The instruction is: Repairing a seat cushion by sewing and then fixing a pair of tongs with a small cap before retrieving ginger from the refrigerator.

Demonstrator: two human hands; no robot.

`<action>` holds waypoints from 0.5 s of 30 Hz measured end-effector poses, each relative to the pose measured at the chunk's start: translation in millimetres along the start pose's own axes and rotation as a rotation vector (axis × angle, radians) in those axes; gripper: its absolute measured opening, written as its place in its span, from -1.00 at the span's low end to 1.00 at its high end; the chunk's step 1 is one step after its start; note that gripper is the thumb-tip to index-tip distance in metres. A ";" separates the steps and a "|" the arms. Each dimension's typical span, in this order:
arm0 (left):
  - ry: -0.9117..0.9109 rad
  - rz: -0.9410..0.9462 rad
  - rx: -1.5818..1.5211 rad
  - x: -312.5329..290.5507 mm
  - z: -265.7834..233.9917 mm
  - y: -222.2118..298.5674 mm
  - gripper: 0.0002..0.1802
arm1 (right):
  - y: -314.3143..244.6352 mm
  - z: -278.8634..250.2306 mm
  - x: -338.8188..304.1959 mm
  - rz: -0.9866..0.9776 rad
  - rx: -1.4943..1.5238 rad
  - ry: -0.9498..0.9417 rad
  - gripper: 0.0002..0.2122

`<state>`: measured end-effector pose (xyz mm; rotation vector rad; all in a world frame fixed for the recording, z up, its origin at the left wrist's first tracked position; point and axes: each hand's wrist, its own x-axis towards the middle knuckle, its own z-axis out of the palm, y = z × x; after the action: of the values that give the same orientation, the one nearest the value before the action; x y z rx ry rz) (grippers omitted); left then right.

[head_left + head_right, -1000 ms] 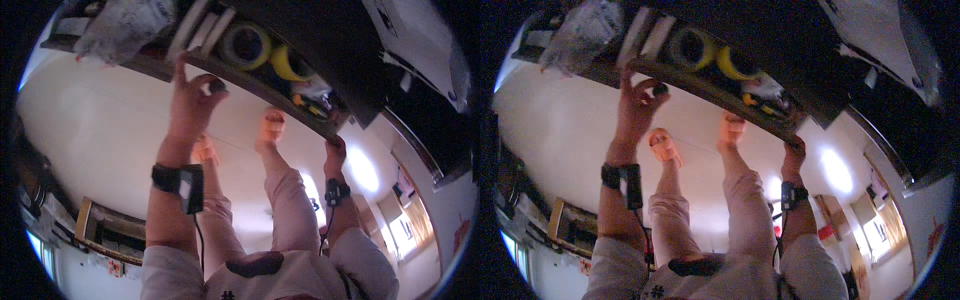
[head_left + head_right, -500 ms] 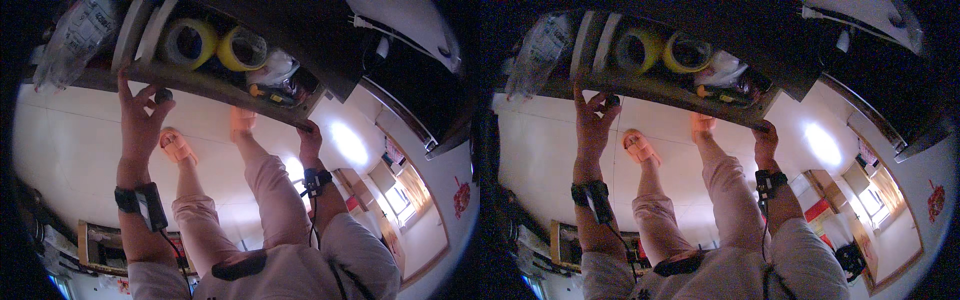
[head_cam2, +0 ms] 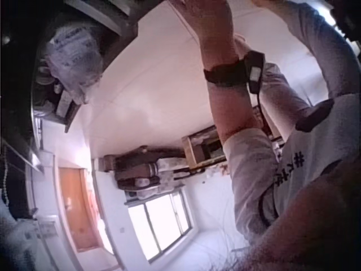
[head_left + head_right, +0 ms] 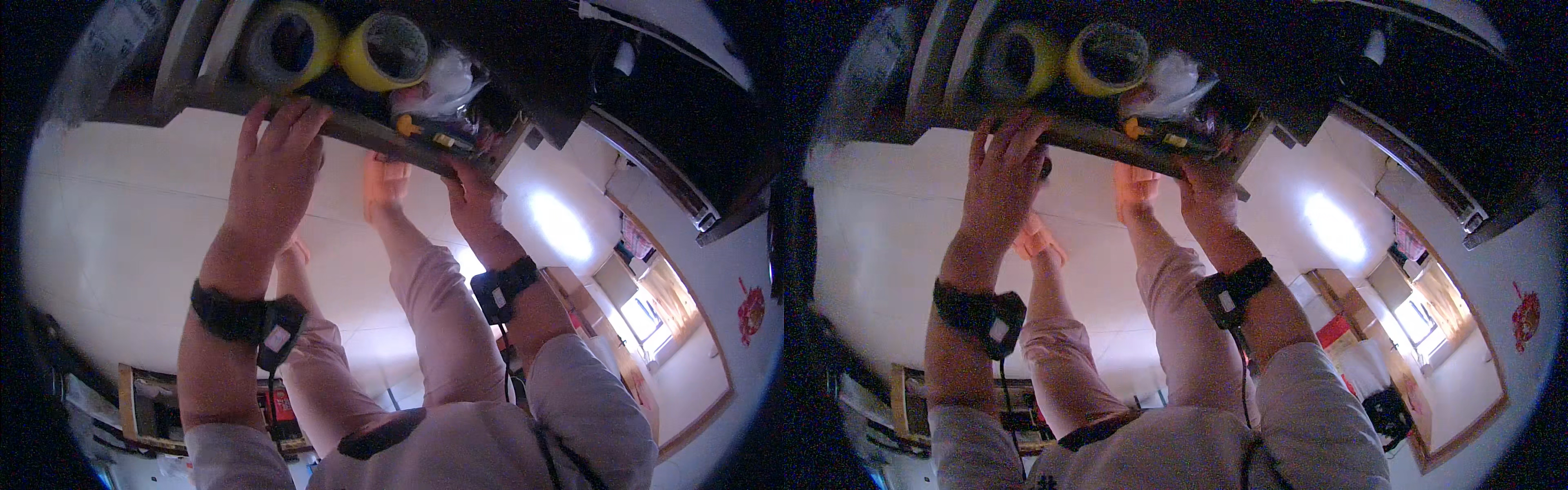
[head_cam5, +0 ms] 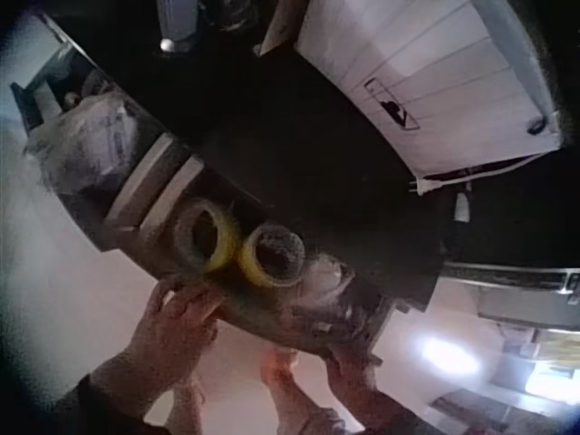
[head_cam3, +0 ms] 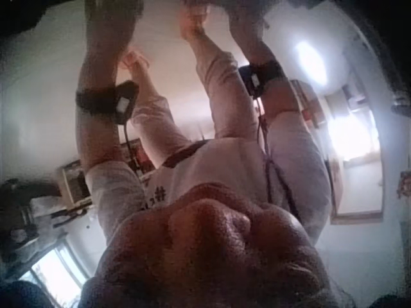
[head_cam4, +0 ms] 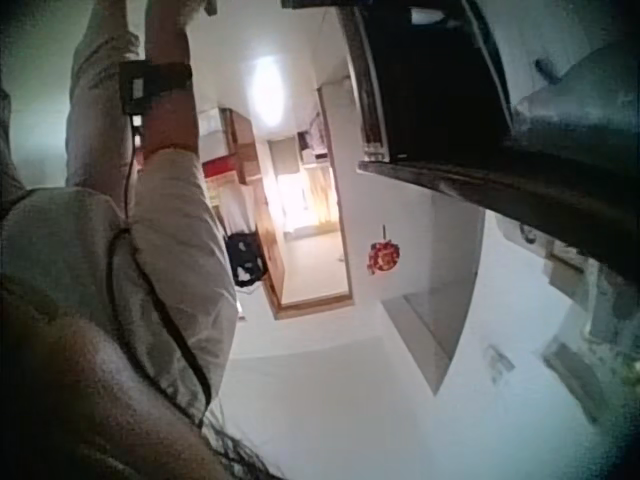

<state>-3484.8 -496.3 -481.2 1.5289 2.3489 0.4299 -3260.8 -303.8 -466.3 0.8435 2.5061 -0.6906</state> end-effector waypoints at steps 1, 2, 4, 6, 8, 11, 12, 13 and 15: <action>0.059 0.005 -0.033 2.0 0.6 1.6 -0.78 | -1.5 1.3 -1.0 0.045 0.010 0.043 -0.63; 0.063 0.005 -0.036 3.3 -1.1 7.6 -0.78 | -1.4 2.7 -2.2 0.095 0.017 0.090 -0.68; -0.068 -0.093 -0.069 0.9 -6.4 17.8 -0.72 | -4.3 6.6 -6.0 0.055 -0.035 0.146 -0.70; -0.053 -0.097 -0.075 -10.1 -1.6 17.4 -0.69 | -5.9 9.9 -8.8 0.008 -0.087 0.208 -0.72; -0.042 -0.106 -0.081 -18.1 1.9 18.3 -0.66 | -2.1 18.8 -13.3 -0.020 -0.055 0.225 -0.72; -0.035 -0.116 -0.096 -29.6 6.2 19.5 -0.66 | -6.6 23.8 -24.3 -0.038 -0.049 0.256 -0.72; -0.022 -0.126 -0.089 -36.8 10.7 18.5 -0.65 | -11.6 25.2 -27.4 -0.045 -0.048 0.254 -0.72; -0.010 -0.137 -0.081 -42.3 12.3 17.9 -0.64 | -17.4 26.2 -30.0 -0.004 -0.010 0.202 -0.72; -0.036 -0.139 -0.127 -43.1 8.2 20.8 -0.64 | -17.5 26.9 -31.3 0.045 0.019 0.145 -0.72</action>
<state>-3447.6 -527.2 -476.3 1.2976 2.3340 0.5022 -3243.2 -345.0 -466.0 0.9862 2.6032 -0.6615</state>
